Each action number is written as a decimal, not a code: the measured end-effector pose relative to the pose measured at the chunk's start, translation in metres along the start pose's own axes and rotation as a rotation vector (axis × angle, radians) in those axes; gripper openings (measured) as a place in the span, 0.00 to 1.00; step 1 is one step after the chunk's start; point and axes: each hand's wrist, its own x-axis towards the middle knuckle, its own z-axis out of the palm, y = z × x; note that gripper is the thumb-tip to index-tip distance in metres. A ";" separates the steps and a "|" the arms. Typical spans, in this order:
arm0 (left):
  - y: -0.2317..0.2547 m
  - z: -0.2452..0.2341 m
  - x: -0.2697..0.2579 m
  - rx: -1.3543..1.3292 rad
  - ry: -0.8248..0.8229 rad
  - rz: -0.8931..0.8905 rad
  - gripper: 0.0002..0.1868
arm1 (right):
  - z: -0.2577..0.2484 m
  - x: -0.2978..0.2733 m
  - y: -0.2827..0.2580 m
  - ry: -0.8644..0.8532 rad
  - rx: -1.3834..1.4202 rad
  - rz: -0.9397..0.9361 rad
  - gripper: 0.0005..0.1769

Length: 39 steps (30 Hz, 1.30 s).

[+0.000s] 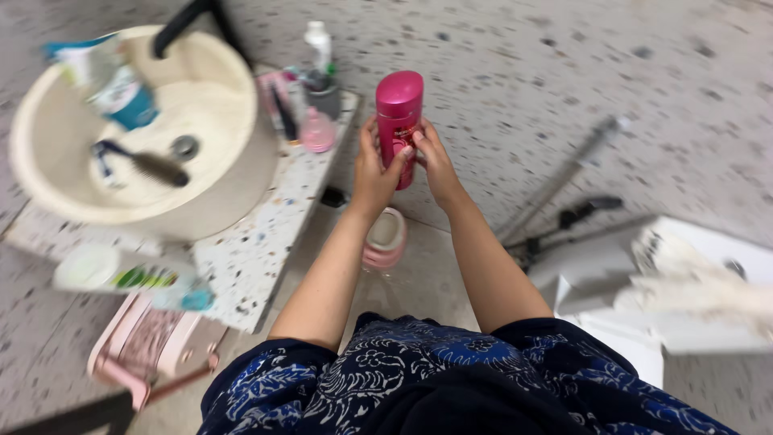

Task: The person organizes various toiletries by picking up bottles and tubes from the sink counter and placing them on a wall shelf. They then use a handheld bidet sprayer to rinse the sink and toilet, followed by rinsing and wringing out a white cloth.

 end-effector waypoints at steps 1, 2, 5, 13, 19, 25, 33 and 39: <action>0.002 0.014 -0.004 -0.036 -0.038 -0.019 0.36 | -0.013 -0.012 -0.001 0.030 0.007 -0.008 0.33; 0.005 0.028 -0.008 -0.071 -0.077 -0.039 0.34 | -0.026 -0.023 -0.003 0.060 0.013 -0.017 0.31; 0.008 0.073 -0.018 -0.242 -0.211 -0.071 0.32 | -0.066 -0.053 -0.009 0.189 0.011 -0.017 0.28; 0.029 0.210 -0.067 -0.295 -0.431 0.110 0.32 | -0.172 -0.172 -0.019 0.512 0.067 -0.125 0.22; 0.084 0.316 -0.149 -0.474 -0.644 -0.075 0.29 | -0.236 -0.304 -0.043 0.766 0.015 -0.219 0.20; 0.140 0.408 -0.254 -0.501 -0.830 -0.082 0.29 | -0.284 -0.450 -0.062 0.984 -0.024 -0.214 0.21; 0.213 0.501 -0.396 -0.603 -1.137 -0.128 0.29 | -0.318 -0.640 -0.076 1.266 -0.051 -0.273 0.22; 0.253 0.554 -0.479 -0.546 -1.288 -0.033 0.29 | -0.329 -0.743 -0.080 1.505 -0.116 -0.299 0.23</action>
